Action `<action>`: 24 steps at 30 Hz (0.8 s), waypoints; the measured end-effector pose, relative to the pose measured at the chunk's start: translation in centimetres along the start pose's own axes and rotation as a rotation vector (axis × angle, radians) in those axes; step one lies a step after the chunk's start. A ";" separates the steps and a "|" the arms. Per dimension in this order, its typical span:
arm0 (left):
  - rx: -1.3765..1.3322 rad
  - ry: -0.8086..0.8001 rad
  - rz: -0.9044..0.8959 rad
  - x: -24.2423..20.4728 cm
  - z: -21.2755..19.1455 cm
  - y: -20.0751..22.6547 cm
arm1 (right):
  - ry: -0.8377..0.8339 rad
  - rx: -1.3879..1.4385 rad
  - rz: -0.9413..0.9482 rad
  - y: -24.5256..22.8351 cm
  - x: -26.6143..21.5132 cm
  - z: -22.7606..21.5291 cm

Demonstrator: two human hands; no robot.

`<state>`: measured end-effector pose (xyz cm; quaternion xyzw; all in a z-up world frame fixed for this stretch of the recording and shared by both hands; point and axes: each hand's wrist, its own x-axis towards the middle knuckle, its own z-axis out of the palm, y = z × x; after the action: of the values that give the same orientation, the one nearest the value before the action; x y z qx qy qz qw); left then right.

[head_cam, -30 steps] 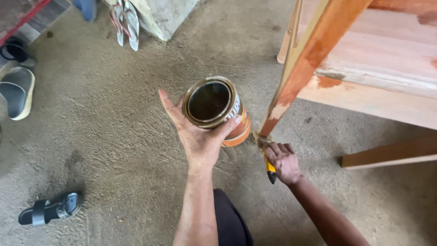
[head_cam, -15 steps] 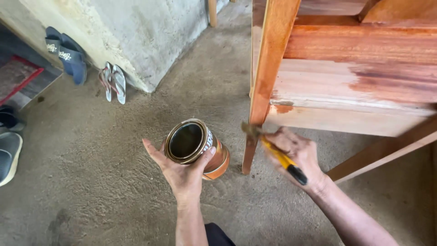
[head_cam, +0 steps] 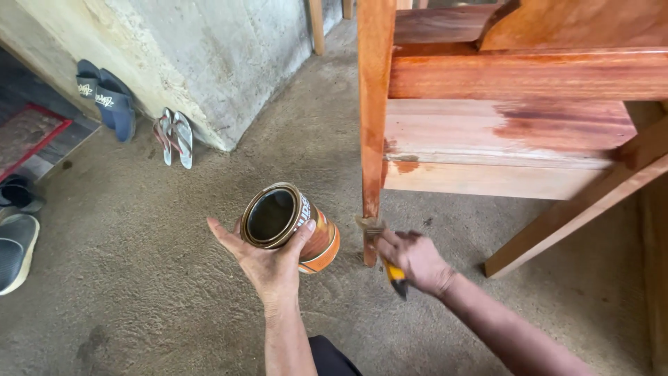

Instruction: Applying a protective varnish or stain to a wooden chair using a paintbrush.

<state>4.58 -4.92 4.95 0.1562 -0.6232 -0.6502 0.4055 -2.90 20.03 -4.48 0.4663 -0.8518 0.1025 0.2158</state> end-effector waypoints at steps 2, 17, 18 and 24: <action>0.016 -0.006 0.008 -0.3 0.0 -0.1 | -0.124 0.061 0.113 0.9 2.2 -3.5; 0.147 -0.028 -0.027 -1.1 -0.5 1.3 | -0.061 -0.084 0.002 -0.3 -1.0 1.6; 0.150 -0.029 -0.028 -1.1 -0.4 1.4 | -0.223 -0.048 0.047 -0.1 -0.6 1.2; 0.201 -0.062 -0.049 -0.8 -0.1 0.3 | 0.279 0.035 -0.008 0.8 5.4 -9.4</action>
<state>5.22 -4.39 5.00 0.1910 -0.6936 -0.5987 0.3521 -3.57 19.97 6.39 0.4547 -0.8097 0.1803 0.3243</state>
